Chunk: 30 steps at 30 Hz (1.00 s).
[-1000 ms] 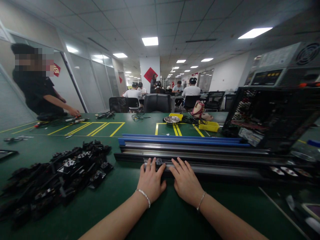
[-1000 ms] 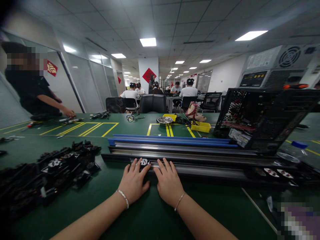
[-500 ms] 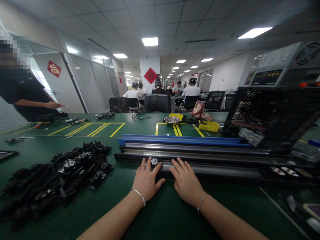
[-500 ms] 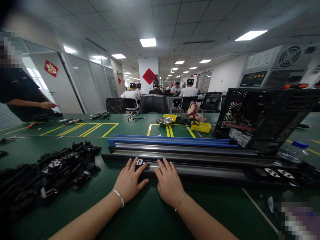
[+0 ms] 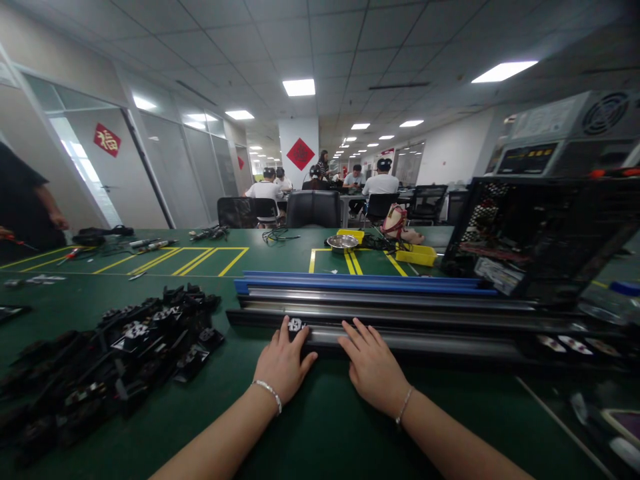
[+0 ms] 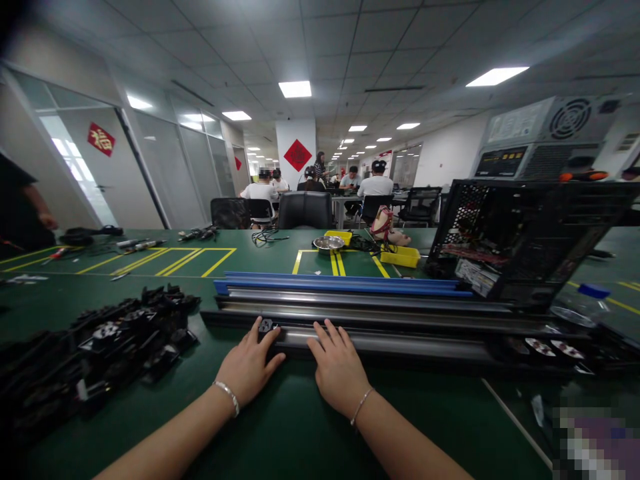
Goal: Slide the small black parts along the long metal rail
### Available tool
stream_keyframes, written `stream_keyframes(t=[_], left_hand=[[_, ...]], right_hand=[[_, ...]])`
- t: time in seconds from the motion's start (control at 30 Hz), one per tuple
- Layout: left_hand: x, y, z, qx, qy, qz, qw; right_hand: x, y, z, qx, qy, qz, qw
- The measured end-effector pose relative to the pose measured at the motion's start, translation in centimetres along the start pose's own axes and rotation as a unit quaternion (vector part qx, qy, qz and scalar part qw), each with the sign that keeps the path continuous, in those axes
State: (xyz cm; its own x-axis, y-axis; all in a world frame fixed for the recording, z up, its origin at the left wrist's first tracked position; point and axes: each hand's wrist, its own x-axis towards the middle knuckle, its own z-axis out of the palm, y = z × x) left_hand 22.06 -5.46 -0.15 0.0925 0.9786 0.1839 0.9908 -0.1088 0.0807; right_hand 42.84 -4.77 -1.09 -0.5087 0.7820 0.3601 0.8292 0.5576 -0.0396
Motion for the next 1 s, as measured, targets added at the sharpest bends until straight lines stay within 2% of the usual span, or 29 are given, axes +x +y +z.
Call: stream_keyframes(t=[0.37,1.0], left_hand=[[-0.1,0.0,-0.8,0.017,-0.017,-0.016,1.000],[0.1,-1.4,-0.5,-0.008,-0.004,-0.020,1.000]], right_hand=[[0.1,0.0,-0.5,0.000,-0.015,0.012,1.000],[0.2,0.1,-0.4,-0.002,-0.011,0.007,1.000]])
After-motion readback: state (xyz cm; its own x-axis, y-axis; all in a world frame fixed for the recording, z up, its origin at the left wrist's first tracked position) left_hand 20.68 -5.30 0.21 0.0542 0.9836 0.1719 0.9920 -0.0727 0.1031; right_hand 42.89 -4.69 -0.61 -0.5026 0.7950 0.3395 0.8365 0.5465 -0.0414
